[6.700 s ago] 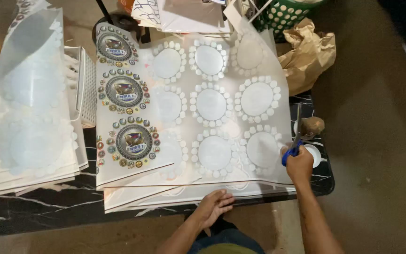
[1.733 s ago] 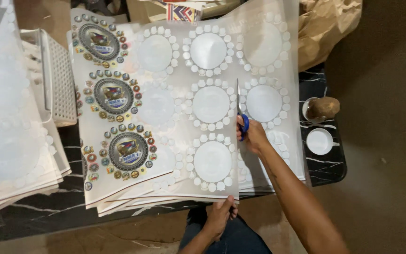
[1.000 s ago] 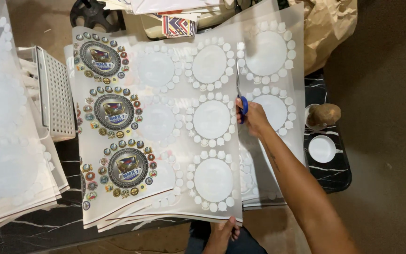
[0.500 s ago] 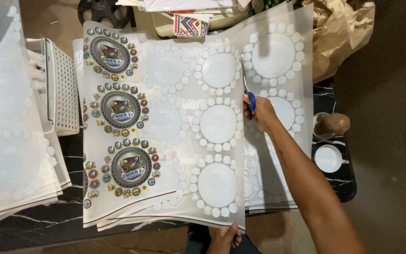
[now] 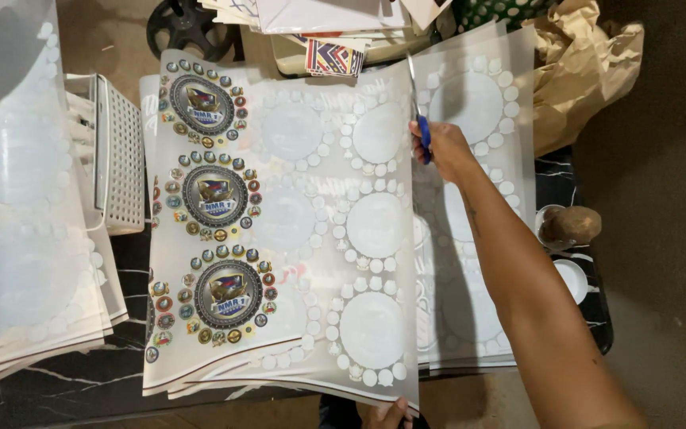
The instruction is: Cutting printed sticker sheets into strips using scissors.
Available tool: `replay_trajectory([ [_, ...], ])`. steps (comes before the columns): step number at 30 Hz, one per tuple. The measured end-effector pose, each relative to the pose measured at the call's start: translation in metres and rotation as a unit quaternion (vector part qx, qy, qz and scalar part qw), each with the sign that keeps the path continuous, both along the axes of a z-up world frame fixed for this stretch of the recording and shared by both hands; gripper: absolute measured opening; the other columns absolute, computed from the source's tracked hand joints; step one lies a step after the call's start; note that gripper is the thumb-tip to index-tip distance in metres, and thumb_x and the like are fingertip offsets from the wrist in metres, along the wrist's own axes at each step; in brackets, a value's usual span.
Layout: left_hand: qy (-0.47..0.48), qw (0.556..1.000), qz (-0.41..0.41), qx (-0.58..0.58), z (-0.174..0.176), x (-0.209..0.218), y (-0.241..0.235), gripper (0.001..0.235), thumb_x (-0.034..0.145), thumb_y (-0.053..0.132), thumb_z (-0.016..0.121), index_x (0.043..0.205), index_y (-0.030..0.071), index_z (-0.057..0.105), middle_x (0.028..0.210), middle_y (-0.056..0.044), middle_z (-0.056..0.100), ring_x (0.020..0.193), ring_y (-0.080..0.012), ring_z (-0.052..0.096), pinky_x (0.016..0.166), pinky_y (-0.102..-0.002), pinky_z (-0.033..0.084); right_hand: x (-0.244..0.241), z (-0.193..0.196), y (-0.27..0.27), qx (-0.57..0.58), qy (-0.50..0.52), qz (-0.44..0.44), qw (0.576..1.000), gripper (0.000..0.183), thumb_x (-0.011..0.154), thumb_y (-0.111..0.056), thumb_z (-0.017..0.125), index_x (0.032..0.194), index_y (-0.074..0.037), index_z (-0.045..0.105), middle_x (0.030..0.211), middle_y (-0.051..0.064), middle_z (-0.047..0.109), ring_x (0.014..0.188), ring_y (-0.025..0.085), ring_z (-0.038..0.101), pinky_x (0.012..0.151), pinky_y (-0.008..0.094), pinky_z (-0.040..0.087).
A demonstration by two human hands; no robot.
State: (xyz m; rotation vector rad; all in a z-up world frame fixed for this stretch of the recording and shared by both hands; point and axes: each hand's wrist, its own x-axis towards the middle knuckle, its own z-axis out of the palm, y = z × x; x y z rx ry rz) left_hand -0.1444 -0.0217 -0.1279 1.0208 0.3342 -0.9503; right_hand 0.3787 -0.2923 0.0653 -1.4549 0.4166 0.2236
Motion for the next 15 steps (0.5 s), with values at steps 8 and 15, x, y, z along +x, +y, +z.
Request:
replay_trajectory([
  [8,0.030,0.999,-0.012,0.029,0.019,0.017,0.008,0.049,0.102,0.050,0.057,0.099,0.002,0.069,0.073,-0.004,0.066,0.062,-0.0127,0.061,0.057,-0.026,0.049,-0.121,0.071,0.029,-0.425,0.062,0.056,0.902,0.050,0.086,-0.047,0.076,0.101,-0.001,0.065,0.086,0.016,0.070,0.077,0.028,0.068,0.070,0.042,0.052],
  [15,0.074,0.997,-0.020,-0.030,0.096,0.057,0.016,0.048,0.103,0.052,0.055,0.099,0.006,0.069,0.079,-0.001,0.063,0.070,-0.0096,0.058,0.063,-0.024,0.046,-0.253,0.027,0.071,-0.398,0.141,0.018,0.906,0.054,0.077,-0.033,0.084,0.108,0.002,0.059,0.092,0.019,0.071,0.085,0.032,0.069,0.075,0.041,0.056],
])
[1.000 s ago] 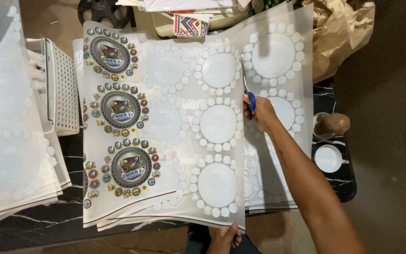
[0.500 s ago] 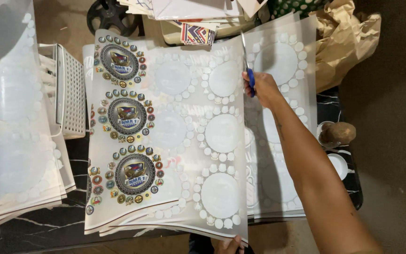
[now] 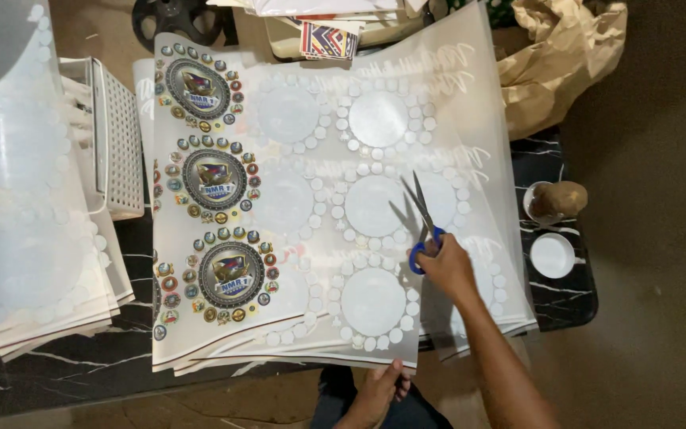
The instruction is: Cutting printed sticker sheets into strips using scissors.
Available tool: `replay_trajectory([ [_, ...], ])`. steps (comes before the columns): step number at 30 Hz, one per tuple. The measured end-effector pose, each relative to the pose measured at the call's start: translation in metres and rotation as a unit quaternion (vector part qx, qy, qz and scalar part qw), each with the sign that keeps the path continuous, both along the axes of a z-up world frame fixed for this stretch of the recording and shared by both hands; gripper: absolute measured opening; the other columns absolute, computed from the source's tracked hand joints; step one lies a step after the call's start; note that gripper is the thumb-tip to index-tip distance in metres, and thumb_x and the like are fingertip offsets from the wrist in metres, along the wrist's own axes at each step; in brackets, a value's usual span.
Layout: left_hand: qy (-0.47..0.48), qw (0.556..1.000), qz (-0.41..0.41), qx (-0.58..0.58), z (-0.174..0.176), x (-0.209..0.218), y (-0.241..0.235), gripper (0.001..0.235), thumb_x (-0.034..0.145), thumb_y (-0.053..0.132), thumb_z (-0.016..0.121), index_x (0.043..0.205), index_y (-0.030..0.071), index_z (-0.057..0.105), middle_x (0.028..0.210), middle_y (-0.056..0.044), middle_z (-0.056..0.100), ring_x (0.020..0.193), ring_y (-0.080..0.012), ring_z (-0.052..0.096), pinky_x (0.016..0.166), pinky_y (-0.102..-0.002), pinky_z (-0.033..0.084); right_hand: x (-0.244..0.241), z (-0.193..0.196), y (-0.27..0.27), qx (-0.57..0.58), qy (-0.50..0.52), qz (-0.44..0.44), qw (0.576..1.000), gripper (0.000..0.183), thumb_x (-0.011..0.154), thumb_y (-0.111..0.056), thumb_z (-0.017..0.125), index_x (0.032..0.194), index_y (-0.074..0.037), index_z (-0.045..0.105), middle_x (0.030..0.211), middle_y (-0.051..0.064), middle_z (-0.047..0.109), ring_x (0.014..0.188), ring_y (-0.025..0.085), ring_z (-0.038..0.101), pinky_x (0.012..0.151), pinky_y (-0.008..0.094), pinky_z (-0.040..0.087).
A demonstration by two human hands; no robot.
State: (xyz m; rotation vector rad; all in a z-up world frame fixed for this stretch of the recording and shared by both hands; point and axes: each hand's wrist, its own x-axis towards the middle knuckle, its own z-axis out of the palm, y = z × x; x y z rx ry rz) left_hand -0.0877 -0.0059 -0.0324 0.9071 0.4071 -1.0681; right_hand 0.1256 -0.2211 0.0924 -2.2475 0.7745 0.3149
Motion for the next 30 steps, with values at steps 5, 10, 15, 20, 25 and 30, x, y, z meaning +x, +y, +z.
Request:
replay_trajectory([
  [5,-0.018,0.999,0.002,-0.045,0.021,0.001,-0.003,0.038,0.103,0.048,0.056,0.107,0.011,0.062,0.084,-0.002,0.063,0.072,-0.0106,0.058,0.064,-0.024,0.045,0.000,0.001,0.022,0.004,-0.072,-0.033,0.997,0.037,0.080,-0.014,0.078,0.109,0.000,0.061,0.090,0.021,0.072,0.081,0.034,0.072,0.071,0.041,0.056],
  [10,0.035,0.989,0.094,-0.113,0.021,0.020,0.007,0.043,0.105,0.043,0.055,0.106,0.001,0.062,0.096,-0.013,0.074,0.079,-0.0191,0.067,0.067,-0.032,0.053,0.010,0.049,-0.004,-0.051,-0.148,0.000,0.988,0.045,0.081,-0.010,0.075,0.123,-0.004,0.059,0.090,0.022,0.072,0.080,0.036,0.072,0.073,0.044,0.055],
  [15,0.065,0.970,0.228,-0.062,0.055,0.070,0.006,0.041,0.100,0.036,0.056,0.116,-0.002,0.063,0.098,-0.015,0.073,0.087,-0.0249,0.070,0.075,-0.040,0.058,0.000,0.056,-0.078,-0.212,-0.241,0.056,0.945,0.054,0.085,-0.020,0.082,0.128,0.002,0.058,0.100,0.024,0.070,0.090,0.040,0.069,0.077,0.047,0.054],
  [20,0.040,0.974,0.213,-0.070,0.024,0.073,-0.014,0.042,0.103,0.034,0.058,0.118,-0.005,0.063,0.101,-0.015,0.072,0.091,-0.0257,0.070,0.079,-0.040,0.058,-0.077,0.085,-0.080,-0.133,-0.108,-0.008,0.985,0.052,0.088,-0.038,0.082,0.115,0.002,0.063,0.096,0.017,0.068,0.085,0.030,0.065,0.073,0.042,0.052],
  [25,0.102,0.970,0.210,-0.064,0.051,0.080,-0.008,0.040,0.099,0.034,0.055,0.118,-0.001,0.061,0.102,-0.014,0.074,0.090,-0.0254,0.072,0.078,-0.038,0.057,-0.229,0.064,-0.047,0.262,0.104,-0.039,0.959,0.062,0.082,-0.060,0.068,0.102,-0.001,0.069,0.078,0.011,0.070,0.069,0.022,0.068,0.065,0.038,0.057],
  [30,0.040,0.980,0.197,0.002,0.017,0.066,-0.009,0.037,0.098,0.025,0.071,0.109,-0.010,0.066,0.093,-0.016,0.069,0.082,-0.0244,0.071,0.071,-0.038,0.058,-0.317,0.020,-0.002,0.470,0.282,-0.124,0.827,0.060,0.083,-0.056,0.070,0.113,-0.005,0.068,0.086,0.008,0.068,0.077,0.020,0.069,0.069,0.034,0.054],
])
